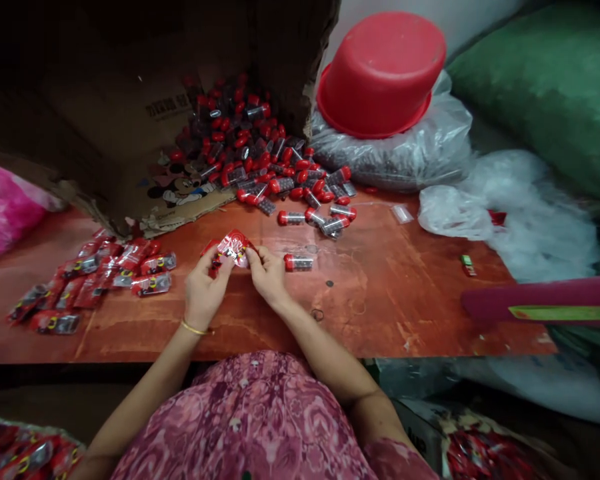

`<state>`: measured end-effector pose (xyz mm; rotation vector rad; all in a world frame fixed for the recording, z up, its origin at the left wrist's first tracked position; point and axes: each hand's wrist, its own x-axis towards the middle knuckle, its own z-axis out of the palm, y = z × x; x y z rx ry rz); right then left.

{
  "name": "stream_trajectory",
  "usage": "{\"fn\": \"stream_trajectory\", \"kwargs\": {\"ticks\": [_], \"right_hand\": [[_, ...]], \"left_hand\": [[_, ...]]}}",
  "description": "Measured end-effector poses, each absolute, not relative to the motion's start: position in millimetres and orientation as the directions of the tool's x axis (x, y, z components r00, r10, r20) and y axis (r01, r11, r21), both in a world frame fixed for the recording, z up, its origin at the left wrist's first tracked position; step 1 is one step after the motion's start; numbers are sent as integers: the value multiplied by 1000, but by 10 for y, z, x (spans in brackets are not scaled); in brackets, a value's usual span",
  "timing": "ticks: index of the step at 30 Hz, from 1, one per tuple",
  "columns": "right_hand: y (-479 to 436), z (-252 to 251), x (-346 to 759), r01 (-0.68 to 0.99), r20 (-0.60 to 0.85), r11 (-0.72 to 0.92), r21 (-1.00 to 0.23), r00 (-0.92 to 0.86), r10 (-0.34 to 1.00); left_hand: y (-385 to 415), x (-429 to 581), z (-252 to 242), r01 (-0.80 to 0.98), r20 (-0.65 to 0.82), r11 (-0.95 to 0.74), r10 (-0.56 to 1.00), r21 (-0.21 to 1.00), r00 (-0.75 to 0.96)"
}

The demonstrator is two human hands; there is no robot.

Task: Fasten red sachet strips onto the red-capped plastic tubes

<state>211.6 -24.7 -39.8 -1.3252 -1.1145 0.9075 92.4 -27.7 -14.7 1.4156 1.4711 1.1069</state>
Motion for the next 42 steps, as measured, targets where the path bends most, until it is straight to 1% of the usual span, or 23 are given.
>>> {"fn": "stream_trajectory", "kwargs": {"ticks": [1,3,5,7,10,14,16,18,19,21,22,23,24,25,26,28,29,31,33,34,36,40,42], "right_hand": [[-277,-393,2135,150,127,87,-985,282,951],[-341,-383,2166,250,191,117,-961,296,936],[-389,-383,2179,328,243,145,-933,280,929],[-415,-398,2175,386,287,174,-906,257,923],[-421,-442,2136,410,322,203,-889,243,915],[-408,-466,2139,309,251,176,-935,220,943],[-415,-446,2264,359,246,164,-919,197,949],[-444,-429,2497,524,282,155,-837,172,944],[-466,-432,2640,628,302,139,-766,161,940],[-519,-477,2932,809,284,59,-585,136,949],[-548,-517,3057,858,257,3,-514,151,954],[-578,-564,3158,883,233,-33,-469,159,959],[-609,-612,3226,890,216,-54,-453,169,962],[-643,-652,3261,882,204,-66,-466,179,962],[-679,-680,3263,860,194,-70,-506,192,962],[-758,-681,3182,754,163,-73,-653,234,958],[-798,-650,3111,666,135,-70,-742,252,958],[-873,-539,2944,431,61,-58,-900,258,964],[-923,-397,2792,198,-12,-59,-978,229,973],[-935,-330,2734,107,-51,-75,-991,210,976],[-932,-228,2660,-21,-128,-127,-992,179,976],[-875,-168,2632,-155,-259,-239,-958,120,959],[-860,-177,2633,-212,-282,-255,-943,108,953]], "left_hand": [[-298,949,-148,184,-101,106,994,977,-39],[-337,1017,-125,-25,-290,291,956,956,40],[-365,1097,-82,-192,-373,381,925,904,78],[-372,1160,-44,-316,-421,421,904,850,73],[-338,1195,-36,-399,-491,484,866,779,93],[-252,1176,-74,-451,-524,498,849,741,77],[-213,1158,-85,-461,-532,501,844,732,71],[-181,1137,-87,-471,-542,505,838,723,67],[-168,1126,-87,-480,-547,506,835,716,65],[-148,1109,-89,-497,-561,517,825,697,71],[-142,1105,-90,-501,-573,531,815,684,81],[-139,1107,-91,-502,-590,550,802,668,93],[-138,1112,-92,-501,-608,570,787,651,104],[-140,1120,-91,-500,-626,589,771,635,114],[-145,1130,-89,-499,-640,604,759,621,123],[-160,1147,-82,-497,-652,619,747,608,133],[-170,1153,-78,-497,-652,620,746,607,135],[-191,1159,-72,-489,-645,619,751,615,140],[-213,1160,-71,-471,-623,607,769,640,145],[-224,1160,-73,-459,-607,598,781,656,150],[-247,1163,-80,-432,-575,578,804,692,154],[-286,1166,-106,-399,-516,527,845,751,145],[-295,1161,-121,-384,-470,475,875,792,112]]}}
